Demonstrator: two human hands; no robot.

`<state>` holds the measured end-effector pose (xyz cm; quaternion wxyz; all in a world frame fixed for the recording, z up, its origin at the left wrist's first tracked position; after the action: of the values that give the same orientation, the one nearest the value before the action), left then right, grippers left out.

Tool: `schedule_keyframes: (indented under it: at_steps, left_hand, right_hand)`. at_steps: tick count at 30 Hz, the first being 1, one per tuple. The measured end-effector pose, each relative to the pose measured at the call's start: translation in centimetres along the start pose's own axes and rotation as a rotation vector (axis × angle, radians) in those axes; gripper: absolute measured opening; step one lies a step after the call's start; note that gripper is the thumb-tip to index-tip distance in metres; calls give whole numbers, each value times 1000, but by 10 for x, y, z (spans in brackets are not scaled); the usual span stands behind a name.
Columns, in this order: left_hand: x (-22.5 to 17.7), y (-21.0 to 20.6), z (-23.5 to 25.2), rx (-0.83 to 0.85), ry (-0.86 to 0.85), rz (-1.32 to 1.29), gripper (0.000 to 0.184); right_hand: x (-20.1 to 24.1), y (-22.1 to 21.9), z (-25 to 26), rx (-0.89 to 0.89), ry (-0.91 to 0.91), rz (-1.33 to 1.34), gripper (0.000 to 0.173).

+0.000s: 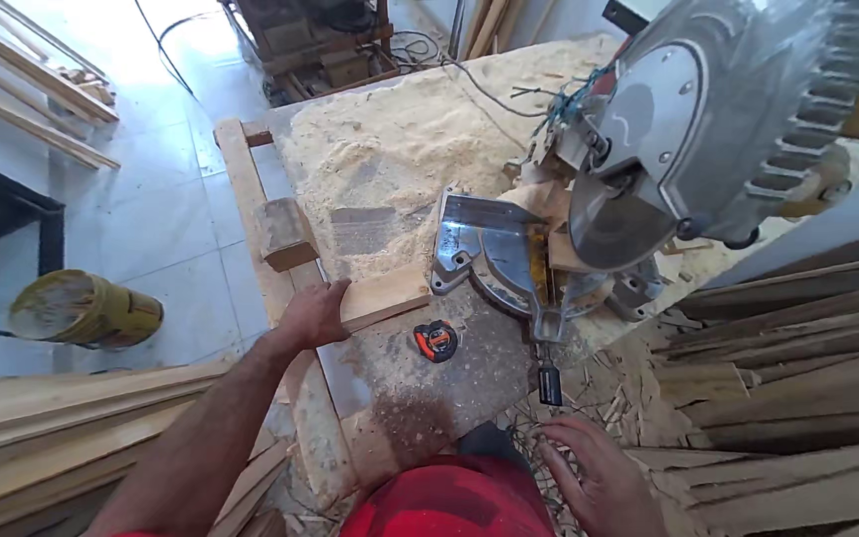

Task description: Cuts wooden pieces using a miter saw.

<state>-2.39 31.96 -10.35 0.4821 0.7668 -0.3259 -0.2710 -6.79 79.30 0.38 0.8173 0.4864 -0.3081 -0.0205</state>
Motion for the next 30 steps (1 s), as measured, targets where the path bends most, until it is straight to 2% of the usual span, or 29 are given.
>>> schedule_keyframes:
  at_steps: [2, 4, 7, 9, 11, 13, 15, 17, 20, 22, 24, 26, 28, 30]
  left_hand:
    - [10, 11, -23, 9, 80, -218, 102]
    - [19, 18, -62, 114, 141, -608, 98]
    - [-1, 18, -140, 242, 67, -1268, 94]
    - [-27, 11, -184, 243, 15, -1546, 93]
    - [-57, 1, -218, 225, -11, -1730, 89]
    - [-84, -9, -243, 197, -3, -1833, 85]
    - [-95, -20, -262, 136, 27, -1887, 85]
    - [-83, -32, -278, 13, 92, -1982, 86]
    - [-45, -52, -310, -252, 276, -2123, 85]
    - [-29, -62, -338, -375, 401, -2123, 83]
    - [-30, -56, -359, -393, 458, -2025, 84]
    - [-40, -46, -372, -384, 365, -1940, 92]
    - [-31, -44, -386, -448, 300, -1966, 98]
    - [-4, -48, -410, -540, 338, -2032, 95]
  right_hand:
    - [4, -4, 1, -3, -77, 113, 22]
    - [12, -19, 10, 53, -149, 281, 33]
    - [26, -57, 42, 217, -215, 554, 69]
    - [42, -80, 75, 287, -211, 710, 95]
    - [66, -98, 107, 340, -205, 888, 110]
    - [87, -112, 124, 407, -223, 1027, 109]
    - [96, -118, 127, 448, -217, 1020, 97]
    - [97, -112, 126, 401, -137, 994, 96]
    - [91, -102, 138, 209, -39, 1140, 98]
    - [103, -111, 140, 175, -18, 1189, 90]
    - [143, -133, 121, 312, 76, 1159, 90]
    - [192, -151, 88, 474, 177, 1150, 97]
    - [221, -156, 78, 503, 187, 1226, 97]
    - [235, -158, 92, 507, 218, 1353, 88]
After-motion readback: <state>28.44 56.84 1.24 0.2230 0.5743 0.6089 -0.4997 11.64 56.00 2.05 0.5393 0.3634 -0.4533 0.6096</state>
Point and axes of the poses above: each hand's wrist, its own z-axis towards the middle knuckle, its own y-axis out of the back of the hand, x = y × z, the point moved 6 cm from there along z, towards the middle knuckle, and after that the axes turned 13 degrees about y, right-handed, at the moved point
